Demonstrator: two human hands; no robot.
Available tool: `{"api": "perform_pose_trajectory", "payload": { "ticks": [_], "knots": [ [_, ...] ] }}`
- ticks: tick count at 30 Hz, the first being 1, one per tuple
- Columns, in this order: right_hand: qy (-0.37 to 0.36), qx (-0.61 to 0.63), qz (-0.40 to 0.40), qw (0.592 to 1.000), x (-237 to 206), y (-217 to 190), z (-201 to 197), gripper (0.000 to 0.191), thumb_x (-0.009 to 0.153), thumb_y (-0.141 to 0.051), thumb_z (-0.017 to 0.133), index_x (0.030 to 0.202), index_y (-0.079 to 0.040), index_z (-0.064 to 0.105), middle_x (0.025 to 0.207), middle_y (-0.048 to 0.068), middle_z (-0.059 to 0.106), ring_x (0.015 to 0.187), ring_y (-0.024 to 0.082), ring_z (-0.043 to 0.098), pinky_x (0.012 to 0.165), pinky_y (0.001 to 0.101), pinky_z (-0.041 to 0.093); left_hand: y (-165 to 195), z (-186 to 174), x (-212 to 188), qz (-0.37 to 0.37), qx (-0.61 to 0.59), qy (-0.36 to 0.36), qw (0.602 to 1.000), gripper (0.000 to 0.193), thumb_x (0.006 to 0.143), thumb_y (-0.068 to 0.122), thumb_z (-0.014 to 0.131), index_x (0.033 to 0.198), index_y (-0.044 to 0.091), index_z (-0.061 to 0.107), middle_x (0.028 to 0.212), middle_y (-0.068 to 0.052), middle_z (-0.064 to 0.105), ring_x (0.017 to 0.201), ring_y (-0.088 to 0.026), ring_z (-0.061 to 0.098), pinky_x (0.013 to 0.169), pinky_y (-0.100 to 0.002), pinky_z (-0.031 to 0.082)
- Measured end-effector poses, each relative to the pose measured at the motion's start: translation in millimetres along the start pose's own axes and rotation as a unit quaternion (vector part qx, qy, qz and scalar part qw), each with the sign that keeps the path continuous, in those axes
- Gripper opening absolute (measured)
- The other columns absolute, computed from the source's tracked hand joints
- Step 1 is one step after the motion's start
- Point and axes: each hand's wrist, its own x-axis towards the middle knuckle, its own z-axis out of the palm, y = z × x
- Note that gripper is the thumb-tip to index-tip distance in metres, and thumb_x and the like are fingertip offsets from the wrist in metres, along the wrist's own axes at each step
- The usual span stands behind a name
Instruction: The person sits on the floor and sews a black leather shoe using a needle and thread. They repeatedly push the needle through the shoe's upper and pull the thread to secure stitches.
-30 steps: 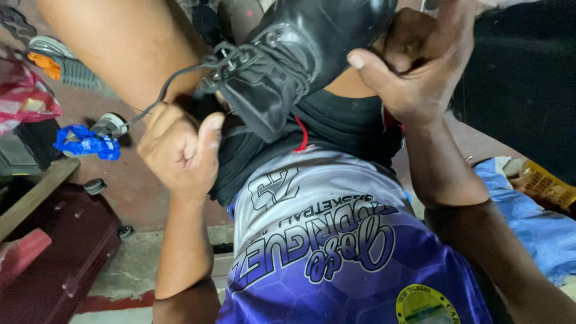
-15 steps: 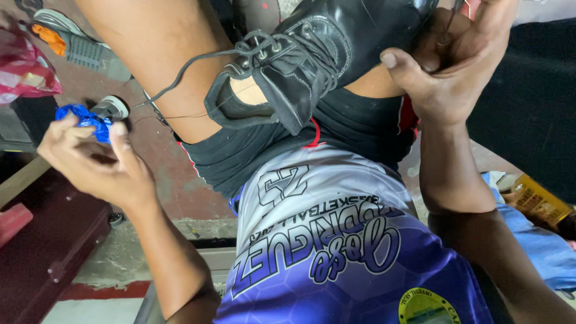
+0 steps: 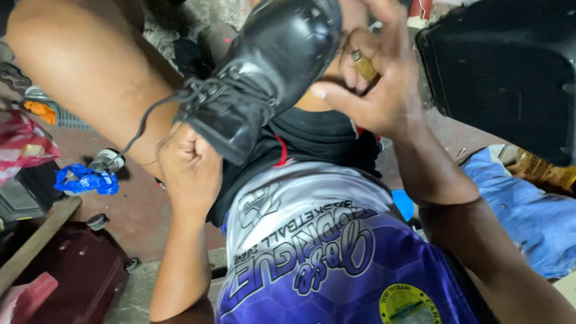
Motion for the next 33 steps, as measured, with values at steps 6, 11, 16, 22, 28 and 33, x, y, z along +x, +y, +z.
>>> {"api": "perform_pose_trajectory", "payload": {
  "ticks": [6, 11, 16, 22, 28, 33],
  "knots": [
    [-0.143, -0.224, 0.073, 0.961, 2, -22, -61, 0.108, 0.078, -0.029, 0.095, 0.161, -0.007, 0.03, 0.078, 0.004, 0.063, 0.065, 0.02, 0.061, 0.061, 0.0361, 0.049, 12, 17, -3, 0.019, -0.114, 0.017, 0.993, 0.01, 0.103, 0.002, 0.068, 0.094, -0.001, 0.063, 0.085, 0.002, 0.058, 0.077, -0.006, 0.049, 0.069, -0.025, 0.041],
    [-0.046, -0.082, -0.009, 0.996, 21, -33, -34, 0.082, 0.086, -0.022, 0.091, 0.15, -0.007, 0.042, 0.099, 0.006, 0.067, 0.074, 0.016, 0.059, 0.071, 0.0309, 0.052, 3, 21, -9, -0.044, -0.115, 0.047, 0.991, 0.007, 0.097, 0.0, 0.067, 0.092, 0.0, 0.061, 0.081, 0.006, 0.058, 0.073, -0.004, 0.046, 0.067, -0.021, 0.039],
    [-0.021, -0.03, 0.095, 0.995, 16, -15, -34, 0.039, 0.095, -0.019, 0.09, 0.121, -0.007, 0.064, 0.078, 0.006, 0.061, 0.067, 0.012, 0.057, 0.066, 0.0268, 0.049, -6, 25, -13, -0.049, -0.259, 0.058, 0.963, 0.019, 0.101, -0.004, 0.07, 0.088, 0.003, 0.058, 0.085, 0.005, 0.058, 0.079, -0.003, 0.05, 0.074, -0.019, 0.041],
    [0.029, 0.126, -0.007, 0.992, 12, -13, -46, 0.022, 0.103, -0.014, 0.081, 0.107, -0.005, 0.061, 0.08, 0.007, 0.059, 0.066, 0.012, 0.054, 0.062, 0.0269, 0.044, 3, 4, -8, -0.02, -0.141, -0.067, 0.987, 0.013, 0.096, 0.01, 0.06, 0.104, 0.0, 0.062, 0.097, -0.001, 0.067, 0.088, -0.007, 0.06, 0.08, -0.024, 0.049],
    [0.079, 0.06, -0.1, 0.99, 36, -34, -4, 0.022, 0.11, -0.013, 0.074, 0.099, -0.003, 0.057, 0.079, 0.007, 0.057, 0.065, 0.012, 0.051, 0.061, 0.0268, 0.041, 7, 2, 4, 0.007, -0.067, -0.111, 0.992, 0.012, 0.091, 0.008, 0.063, 0.089, -0.002, 0.069, 0.079, -0.007, 0.068, 0.071, -0.013, 0.062, 0.068, -0.03, 0.049],
    [0.077, 0.061, -0.131, 0.986, 55, -31, 13, 0.029, 0.116, -0.011, 0.068, 0.092, -0.002, 0.054, 0.079, 0.007, 0.055, 0.064, 0.012, 0.048, 0.061, 0.0267, 0.038, -10, 6, -5, 0.031, -0.14, -0.068, 0.987, 0.011, 0.096, 0.009, 0.068, 0.094, -0.001, 0.069, 0.089, -0.009, 0.07, 0.079, -0.016, 0.062, 0.076, -0.031, 0.051]
  ]
}}
